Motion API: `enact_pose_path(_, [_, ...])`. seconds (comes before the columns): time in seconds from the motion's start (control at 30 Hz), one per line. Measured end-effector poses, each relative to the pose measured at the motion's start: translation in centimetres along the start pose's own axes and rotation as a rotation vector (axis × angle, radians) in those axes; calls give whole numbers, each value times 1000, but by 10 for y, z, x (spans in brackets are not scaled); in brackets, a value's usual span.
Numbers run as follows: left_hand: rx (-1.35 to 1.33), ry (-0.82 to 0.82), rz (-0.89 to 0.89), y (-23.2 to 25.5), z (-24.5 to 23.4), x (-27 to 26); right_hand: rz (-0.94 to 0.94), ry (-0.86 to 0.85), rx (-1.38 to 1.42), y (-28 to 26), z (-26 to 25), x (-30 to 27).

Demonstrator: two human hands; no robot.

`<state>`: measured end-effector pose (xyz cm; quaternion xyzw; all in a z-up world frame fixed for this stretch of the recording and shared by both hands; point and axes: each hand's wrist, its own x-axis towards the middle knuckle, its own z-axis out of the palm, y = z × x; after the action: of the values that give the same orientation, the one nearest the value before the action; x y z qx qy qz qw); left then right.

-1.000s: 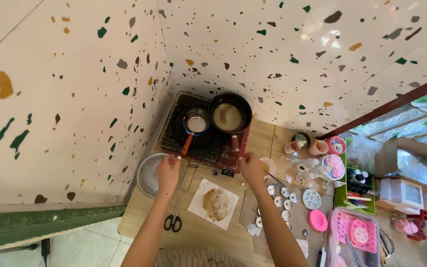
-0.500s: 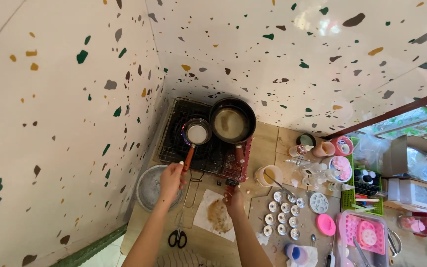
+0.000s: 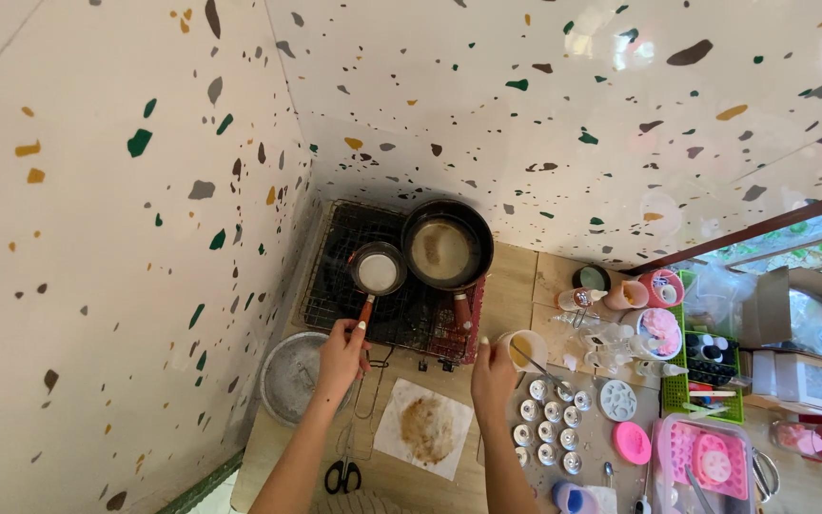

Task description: Preparing wicks and pouring melted wax into molds to create candles at a workshop table.

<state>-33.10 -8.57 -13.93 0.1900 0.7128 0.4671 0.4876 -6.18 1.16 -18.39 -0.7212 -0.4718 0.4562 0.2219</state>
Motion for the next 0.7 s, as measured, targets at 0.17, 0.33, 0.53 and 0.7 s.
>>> enact_pose_path(0.17, [-48,-53,-35,-11,4,1,-773,218,-367,-68,8,-11])
enact_pose_path(0.33, [-249,-99,-63,-31,3,9,-556,-24,-459,-46,22,26])
enact_pose_path(0.53, [-245,-28,-25,-17,-15,-20,-668,21,-356,-35,33,17])
enact_pose_path(0.7, [-256,55,10,-9,-50,-59,-697,12,-337,-50,48,-15])
